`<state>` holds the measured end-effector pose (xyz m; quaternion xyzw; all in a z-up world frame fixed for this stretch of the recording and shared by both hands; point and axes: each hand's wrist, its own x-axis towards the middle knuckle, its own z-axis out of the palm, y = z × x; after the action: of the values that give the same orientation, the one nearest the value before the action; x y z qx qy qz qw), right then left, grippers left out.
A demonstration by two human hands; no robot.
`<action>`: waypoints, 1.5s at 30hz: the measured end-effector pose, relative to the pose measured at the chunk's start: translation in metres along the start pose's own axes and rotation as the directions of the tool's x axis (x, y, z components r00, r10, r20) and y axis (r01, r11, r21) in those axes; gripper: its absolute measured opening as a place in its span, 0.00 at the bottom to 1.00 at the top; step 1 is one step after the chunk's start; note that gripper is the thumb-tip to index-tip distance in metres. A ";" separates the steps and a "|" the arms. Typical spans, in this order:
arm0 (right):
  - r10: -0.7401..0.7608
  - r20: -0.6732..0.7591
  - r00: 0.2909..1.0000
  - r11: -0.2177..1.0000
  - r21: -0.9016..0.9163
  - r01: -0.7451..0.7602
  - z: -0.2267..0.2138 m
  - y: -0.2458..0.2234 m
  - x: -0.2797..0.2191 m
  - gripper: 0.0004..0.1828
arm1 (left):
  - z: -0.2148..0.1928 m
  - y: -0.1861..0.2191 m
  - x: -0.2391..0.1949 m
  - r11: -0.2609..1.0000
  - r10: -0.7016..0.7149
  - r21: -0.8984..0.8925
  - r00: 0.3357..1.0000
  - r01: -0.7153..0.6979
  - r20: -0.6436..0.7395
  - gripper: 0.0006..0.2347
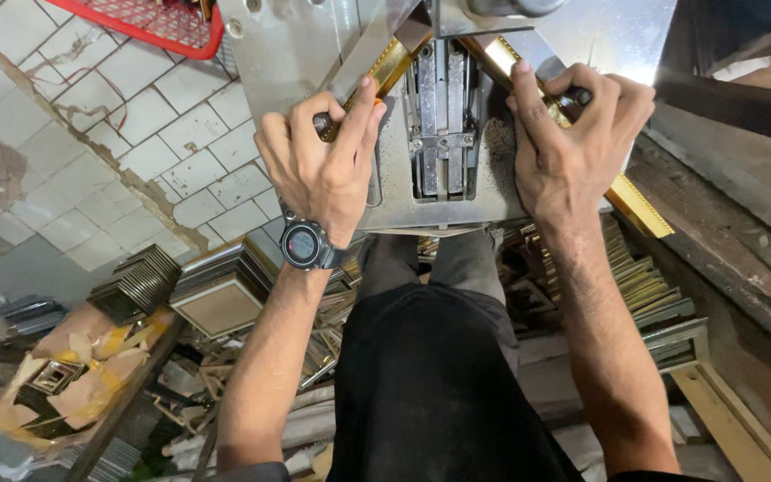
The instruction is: The person assembles gold picture frames by joining cut frame pieces in a corner mitering machine. They measure a frame with a tape measure and then stack the completed frames on a workbench.
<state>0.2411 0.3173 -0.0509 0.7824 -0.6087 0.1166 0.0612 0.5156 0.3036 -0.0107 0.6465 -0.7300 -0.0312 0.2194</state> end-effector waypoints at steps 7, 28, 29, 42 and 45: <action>0.000 -0.005 1.000 1.000 -0.022 0.000 0.005 0.001 -0.002 0.23 | 0.002 -0.001 0.006 1.000 0.018 -0.003 1.000 -0.018 0.009 0.16; -0.011 -0.101 0.995 0.994 0.106 0.022 -0.030 -0.018 0.027 0.14 | -0.006 0.000 0.006 0.994 0.052 -0.084 0.986 -0.066 -0.155 0.11; -0.012 -0.105 0.994 0.995 0.100 0.023 -0.028 -0.018 0.028 0.15 | -0.007 -0.002 0.007 0.994 0.060 -0.078 0.987 -0.072 -0.146 0.11; -0.014 0.045 0.999 1.000 -0.017 0.015 -0.027 -0.016 0.023 0.23 | -0.016 0.005 0.011 0.995 0.024 -0.092 0.999 -0.028 -0.039 0.13; 0.008 0.004 1.000 1.000 0.001 -0.008 -0.035 -0.022 0.028 0.22 | -0.017 0.006 0.012 0.996 0.018 -0.085 0.998 -0.023 -0.063 0.12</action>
<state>0.2650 0.3045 -0.0090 0.7804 -0.6117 0.1155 0.0589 0.5150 0.2973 0.0100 0.6295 -0.7275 -0.0402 0.2699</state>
